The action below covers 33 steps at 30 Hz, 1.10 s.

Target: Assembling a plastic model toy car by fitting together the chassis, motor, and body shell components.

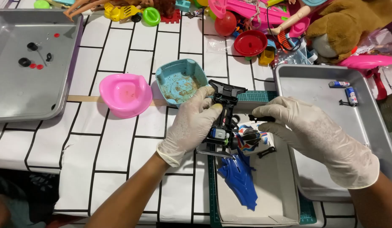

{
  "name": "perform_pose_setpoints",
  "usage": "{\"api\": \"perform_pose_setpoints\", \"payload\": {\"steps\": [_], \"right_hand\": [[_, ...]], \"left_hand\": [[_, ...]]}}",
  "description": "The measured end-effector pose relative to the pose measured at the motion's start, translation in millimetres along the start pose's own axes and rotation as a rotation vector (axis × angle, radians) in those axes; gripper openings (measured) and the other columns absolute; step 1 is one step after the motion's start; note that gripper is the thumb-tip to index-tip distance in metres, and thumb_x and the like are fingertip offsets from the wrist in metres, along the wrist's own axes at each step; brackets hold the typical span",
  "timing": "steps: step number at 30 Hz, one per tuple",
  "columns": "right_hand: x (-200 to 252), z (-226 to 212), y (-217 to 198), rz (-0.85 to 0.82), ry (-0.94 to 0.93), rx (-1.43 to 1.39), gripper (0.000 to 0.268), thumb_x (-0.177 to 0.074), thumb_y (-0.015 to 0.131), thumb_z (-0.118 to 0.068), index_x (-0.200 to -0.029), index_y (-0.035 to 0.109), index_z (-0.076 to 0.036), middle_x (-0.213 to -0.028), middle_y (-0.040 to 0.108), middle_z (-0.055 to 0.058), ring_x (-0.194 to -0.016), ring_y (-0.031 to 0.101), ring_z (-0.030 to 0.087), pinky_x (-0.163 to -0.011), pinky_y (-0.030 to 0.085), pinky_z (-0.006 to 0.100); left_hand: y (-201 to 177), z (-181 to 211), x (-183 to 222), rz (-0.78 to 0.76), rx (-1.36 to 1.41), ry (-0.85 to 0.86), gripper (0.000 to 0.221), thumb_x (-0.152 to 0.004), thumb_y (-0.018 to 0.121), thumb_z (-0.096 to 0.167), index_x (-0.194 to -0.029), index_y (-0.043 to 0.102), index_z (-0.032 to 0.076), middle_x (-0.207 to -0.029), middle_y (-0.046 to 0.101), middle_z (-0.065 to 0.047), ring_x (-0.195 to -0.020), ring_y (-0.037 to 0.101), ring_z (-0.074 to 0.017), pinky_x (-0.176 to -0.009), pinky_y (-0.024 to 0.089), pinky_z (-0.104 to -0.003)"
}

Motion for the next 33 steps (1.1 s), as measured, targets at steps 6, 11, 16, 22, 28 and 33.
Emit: {"api": "perform_pose_setpoints", "payload": {"steps": [6, 11, 16, 22, 28, 33], "right_hand": [[-0.8, 18.5, 36.1, -0.583, 0.231, 0.119, 0.020, -0.096, 0.060, -0.034, -0.109, 0.074, -0.038, -0.097, 0.066, -0.009, -0.097, 0.063, 0.015, -0.085, 0.054, 0.035], [-8.7, -8.5, 22.4, -0.730, 0.424, 0.157, 0.019, -0.096, 0.055, -0.043, -0.098, 0.071, -0.034, -0.098, 0.073, -0.011, -0.092, 0.069, 0.016, -0.085, 0.055, 0.034], [-7.6, 6.0, 28.0, -0.727, 0.515, 0.161, 0.037, -0.095, 0.052, -0.054, -0.129, 0.064, -0.044, -0.115, 0.077, -0.007, -0.109, 0.072, 0.024, -0.092, 0.056, 0.040], [-6.9, 7.9, 24.6, -0.381, 0.174, 0.203, 0.028, -0.091, 0.061, -0.016, -0.115, 0.072, -0.023, -0.109, 0.072, 0.003, -0.100, 0.068, 0.030, -0.076, 0.057, 0.046], [-0.3, 11.1, 53.0, -0.578, 0.106, 0.353, 0.042, -0.087, 0.060, -0.006, -0.123, 0.063, -0.028, -0.097, 0.059, 0.003, -0.103, 0.059, 0.028, -0.080, 0.053, 0.042], [2.5, 18.7, 66.0, -0.457, -0.007, 0.436, 0.022, -0.085, 0.061, 0.004, -0.085, 0.063, -0.018, -0.087, 0.065, 0.004, -0.079, 0.062, 0.022, -0.071, 0.052, 0.033]], "left_hand": [[0.6, 0.4, -1.0, 0.000, -0.004, 0.079, 0.057, -0.088, 0.059, 0.031, -0.141, 0.056, 0.009, -0.139, 0.068, -0.011, -0.133, 0.063, -0.0280, -0.103, 0.053, -0.033], [1.1, -2.4, -2.3, 0.004, 0.034, 0.030, 0.057, -0.087, 0.060, 0.031, -0.140, 0.057, 0.012, -0.133, 0.070, -0.017, -0.135, 0.063, -0.0246, -0.098, 0.055, -0.030], [0.9, -0.2, -2.3, 0.000, -0.009, 0.048, 0.057, -0.088, 0.059, 0.033, -0.141, 0.055, 0.011, -0.141, 0.066, -0.014, -0.138, 0.060, -0.0292, -0.103, 0.053, -0.035], [1.0, -1.4, -2.6, 0.032, 0.018, 0.044, 0.054, -0.087, 0.060, 0.029, -0.138, 0.058, 0.011, -0.137, 0.069, -0.012, -0.135, 0.064, -0.0266, -0.102, 0.052, -0.030], [0.8, -2.1, -1.7, 0.026, 0.037, 0.065, 0.055, -0.088, 0.060, 0.029, -0.140, 0.056, 0.009, -0.141, 0.066, -0.012, -0.136, 0.062, -0.0313, -0.104, 0.053, -0.034], [1.8, -0.7, -1.4, 0.017, 0.066, 0.086, 0.054, -0.088, 0.059, 0.027, -0.139, 0.056, 0.009, -0.139, 0.067, -0.011, -0.136, 0.062, -0.0324, -0.106, 0.052, -0.035]]}}
Point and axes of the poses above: each hand's wrist, its own x-axis away from the middle knuckle, its own y-axis out of the palm, z = x × y, the point moved 5 cm from there along -x, towards the middle knuckle
